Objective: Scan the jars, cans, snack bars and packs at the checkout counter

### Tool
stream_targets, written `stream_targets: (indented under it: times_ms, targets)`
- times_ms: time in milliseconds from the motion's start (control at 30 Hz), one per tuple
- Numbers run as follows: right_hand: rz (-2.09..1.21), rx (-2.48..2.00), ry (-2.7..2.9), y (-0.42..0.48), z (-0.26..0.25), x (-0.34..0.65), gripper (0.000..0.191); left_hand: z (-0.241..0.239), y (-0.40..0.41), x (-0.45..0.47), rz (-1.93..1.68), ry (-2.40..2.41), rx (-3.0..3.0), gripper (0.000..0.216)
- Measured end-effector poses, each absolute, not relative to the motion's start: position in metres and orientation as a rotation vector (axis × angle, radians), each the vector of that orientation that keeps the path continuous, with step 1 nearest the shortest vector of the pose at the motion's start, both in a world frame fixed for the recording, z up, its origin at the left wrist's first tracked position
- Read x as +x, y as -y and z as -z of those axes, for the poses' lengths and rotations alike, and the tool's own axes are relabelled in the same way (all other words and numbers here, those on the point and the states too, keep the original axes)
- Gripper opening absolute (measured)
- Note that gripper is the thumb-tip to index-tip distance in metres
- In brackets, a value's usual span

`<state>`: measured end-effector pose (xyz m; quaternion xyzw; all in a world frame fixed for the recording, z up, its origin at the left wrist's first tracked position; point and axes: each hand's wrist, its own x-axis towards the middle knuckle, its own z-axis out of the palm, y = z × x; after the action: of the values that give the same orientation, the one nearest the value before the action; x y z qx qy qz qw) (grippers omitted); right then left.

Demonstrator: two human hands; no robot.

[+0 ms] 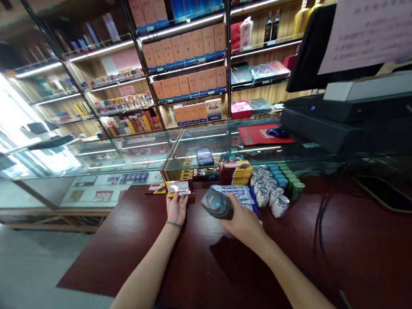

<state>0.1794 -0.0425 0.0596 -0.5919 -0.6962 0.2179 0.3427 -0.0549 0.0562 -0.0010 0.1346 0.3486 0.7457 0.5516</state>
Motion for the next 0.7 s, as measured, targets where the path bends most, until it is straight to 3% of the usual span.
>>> stream_targets:
  times_ms: [233,700]
  targets:
    - [-0.424,-1.548,2.02,0.042,-0.04,0.172,0.051,0.005,-0.06,-0.057,-1.757,-0.766,0.305,0.014]
    - [-0.481,-1.612,1.867,0.037,-0.041,0.173,0.046,0.006,-0.06,-0.055,-1.789,-0.896,0.389,0.024]
